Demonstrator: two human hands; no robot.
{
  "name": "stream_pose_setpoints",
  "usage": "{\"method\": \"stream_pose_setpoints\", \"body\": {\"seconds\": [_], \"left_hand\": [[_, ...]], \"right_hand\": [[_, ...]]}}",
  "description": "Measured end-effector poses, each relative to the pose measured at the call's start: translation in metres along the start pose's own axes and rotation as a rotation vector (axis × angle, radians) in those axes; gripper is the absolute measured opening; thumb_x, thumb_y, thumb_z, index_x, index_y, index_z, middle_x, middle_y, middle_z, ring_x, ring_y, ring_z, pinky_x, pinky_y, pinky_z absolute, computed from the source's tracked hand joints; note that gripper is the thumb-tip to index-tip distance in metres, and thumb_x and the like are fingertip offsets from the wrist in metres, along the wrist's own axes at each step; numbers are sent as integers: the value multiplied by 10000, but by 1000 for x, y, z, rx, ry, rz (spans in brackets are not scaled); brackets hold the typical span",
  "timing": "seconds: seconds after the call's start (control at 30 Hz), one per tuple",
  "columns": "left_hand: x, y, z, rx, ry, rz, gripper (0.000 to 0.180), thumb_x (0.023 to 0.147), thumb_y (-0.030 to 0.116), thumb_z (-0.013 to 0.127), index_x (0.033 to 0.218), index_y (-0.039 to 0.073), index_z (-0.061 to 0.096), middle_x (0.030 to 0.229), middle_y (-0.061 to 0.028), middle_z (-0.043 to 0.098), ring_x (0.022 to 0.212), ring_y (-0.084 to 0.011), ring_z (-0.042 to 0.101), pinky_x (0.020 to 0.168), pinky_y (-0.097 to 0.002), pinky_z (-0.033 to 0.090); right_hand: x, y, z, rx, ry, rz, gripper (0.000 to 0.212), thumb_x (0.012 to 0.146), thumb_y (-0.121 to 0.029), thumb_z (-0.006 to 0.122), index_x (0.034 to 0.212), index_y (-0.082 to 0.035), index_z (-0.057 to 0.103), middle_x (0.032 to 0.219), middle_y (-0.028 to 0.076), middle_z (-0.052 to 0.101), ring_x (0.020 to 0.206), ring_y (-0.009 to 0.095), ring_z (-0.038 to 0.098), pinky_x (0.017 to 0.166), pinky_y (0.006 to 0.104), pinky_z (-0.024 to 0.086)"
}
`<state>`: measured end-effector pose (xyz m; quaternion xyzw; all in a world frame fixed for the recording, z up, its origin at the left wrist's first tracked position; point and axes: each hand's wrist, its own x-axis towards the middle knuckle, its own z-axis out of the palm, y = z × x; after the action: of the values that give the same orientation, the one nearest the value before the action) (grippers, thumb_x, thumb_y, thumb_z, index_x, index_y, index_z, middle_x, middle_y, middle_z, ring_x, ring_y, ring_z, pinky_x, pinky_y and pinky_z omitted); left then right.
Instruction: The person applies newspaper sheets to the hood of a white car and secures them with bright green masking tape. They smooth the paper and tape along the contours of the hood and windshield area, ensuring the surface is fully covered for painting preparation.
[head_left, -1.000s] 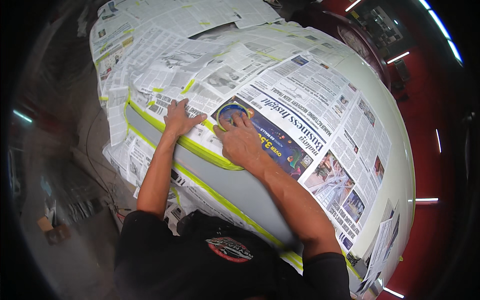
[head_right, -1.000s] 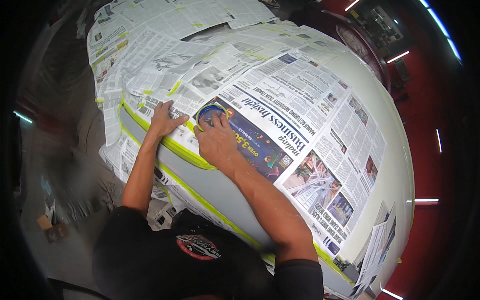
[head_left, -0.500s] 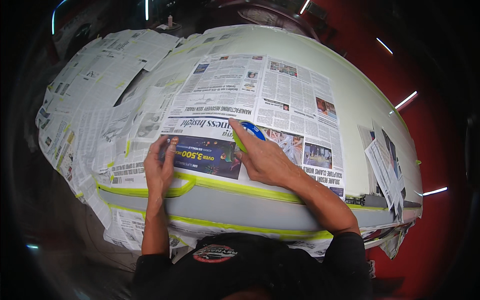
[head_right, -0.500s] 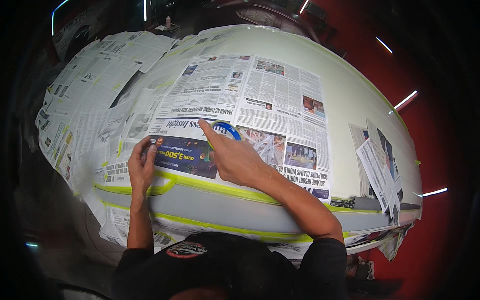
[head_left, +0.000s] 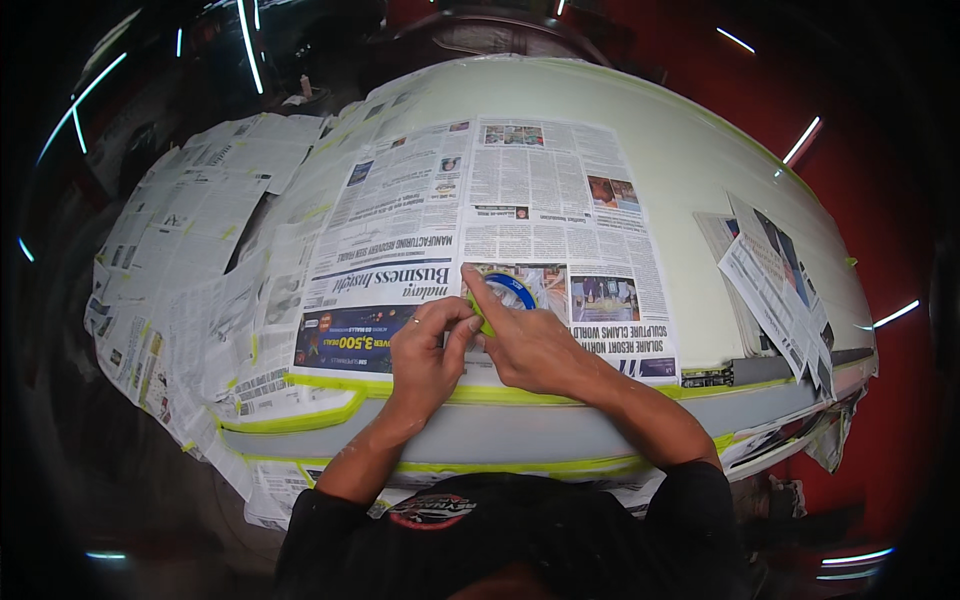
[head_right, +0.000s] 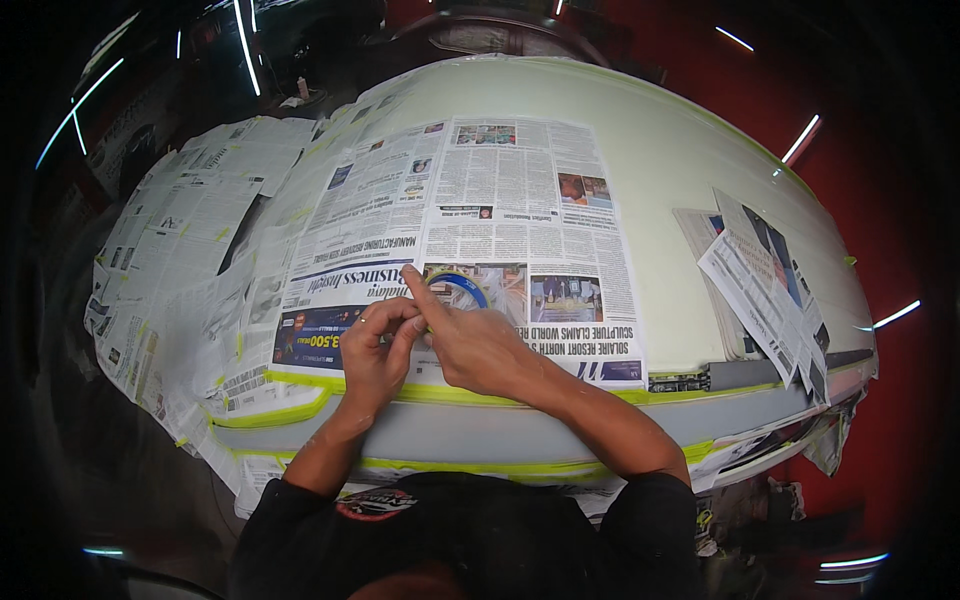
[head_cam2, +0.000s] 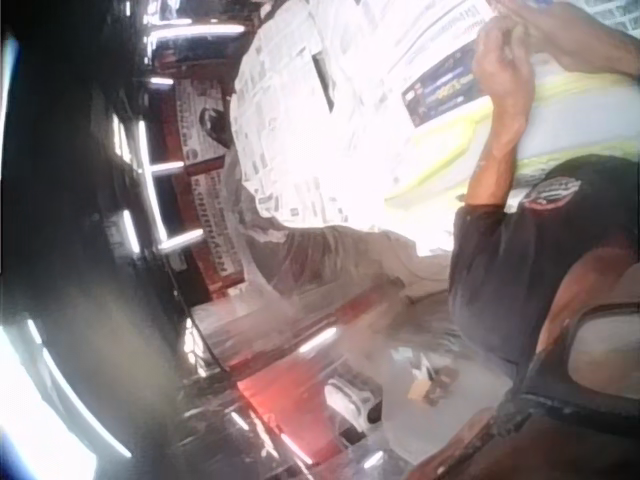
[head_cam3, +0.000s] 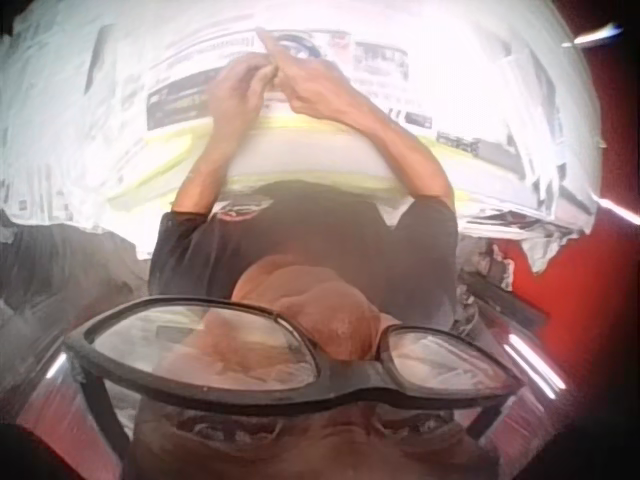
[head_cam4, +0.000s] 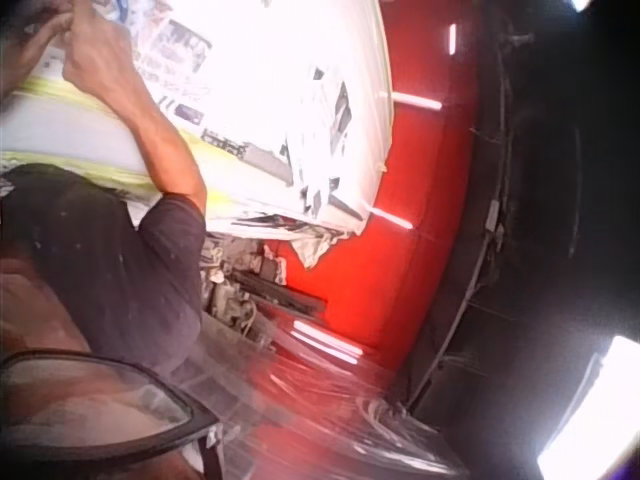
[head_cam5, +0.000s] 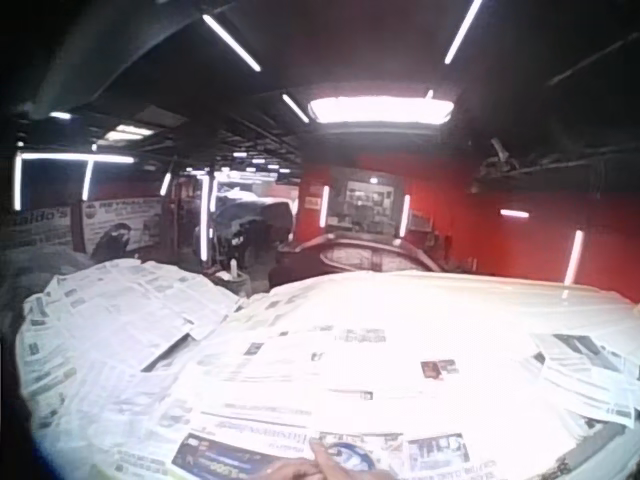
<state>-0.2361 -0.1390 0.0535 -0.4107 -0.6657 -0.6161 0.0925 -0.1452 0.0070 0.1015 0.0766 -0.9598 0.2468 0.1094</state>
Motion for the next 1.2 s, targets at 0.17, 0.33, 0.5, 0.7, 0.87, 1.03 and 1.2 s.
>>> {"method": "stream_pose_setpoints", "body": {"seconds": [0.17,0.33,0.5,0.7,0.87,1.03,1.2], "left_hand": [[10,5,-7,-132,-19,-158,123,864,16,737,977,-3,691,943,-93,713,825,-141,676,771,-276,548],[17,-1,-8,-98,-207,-146,210,871,37,719,1078,16,688,906,-110,704,839,-175,672,750,-306,522],[32,-14,-7,285,-102,139,136,900,41,650,1033,53,676,916,-114,642,895,-291,641,778,-346,510],[41,-16,0,-56,-112,197,110,904,28,635,1007,47,602,972,-117,630,939,-303,628,794,-374,501],[29,-14,4,-113,-132,290,187,879,26,676,1053,53,615,964,-111,657,866,-283,659,754,-344,518],[33,-9,-2,-302,-120,45,367,864,62,723,1208,53,598,949,-79,688,897,-221,678,742,-310,533],[37,-31,-8,-82,-78,272,407,801,44,745,1198,61,661,830,-31,660,829,-194,647,718,-303,547]], "right_hand": [[0,0,2,23,16,5,849,884,-66,617,1562,-11,109,909,287,676,689,449,647,591,506,490],[-3,4,1,20,50,75,824,892,-93,629,1552,-7,142,806,282,669,708,462,656,617,502,508],[-8,-9,-12,24,32,59,758,919,-139,633,1532,5,211,780,246,671,697,430,671,630,476,523],[-2,39,-7,-293,439,-130,340,874,19,612,1214,2,597,786,196,659,632,351,633,595,444,503],[1,57,-7,-179,544,-8,137,901,20,605,1032,-16,620,796,182,661,636,326,650,594,400,513],[3,54,-9,-324,625,-38,106,876,40,612,960,-23,613,795,150,662,643,315,642,608,396,517],[7,54,-6,-533,591,-187,78,861,18,627,918,-27,600,807,138,658,676,305,637,621,383,507]]}}
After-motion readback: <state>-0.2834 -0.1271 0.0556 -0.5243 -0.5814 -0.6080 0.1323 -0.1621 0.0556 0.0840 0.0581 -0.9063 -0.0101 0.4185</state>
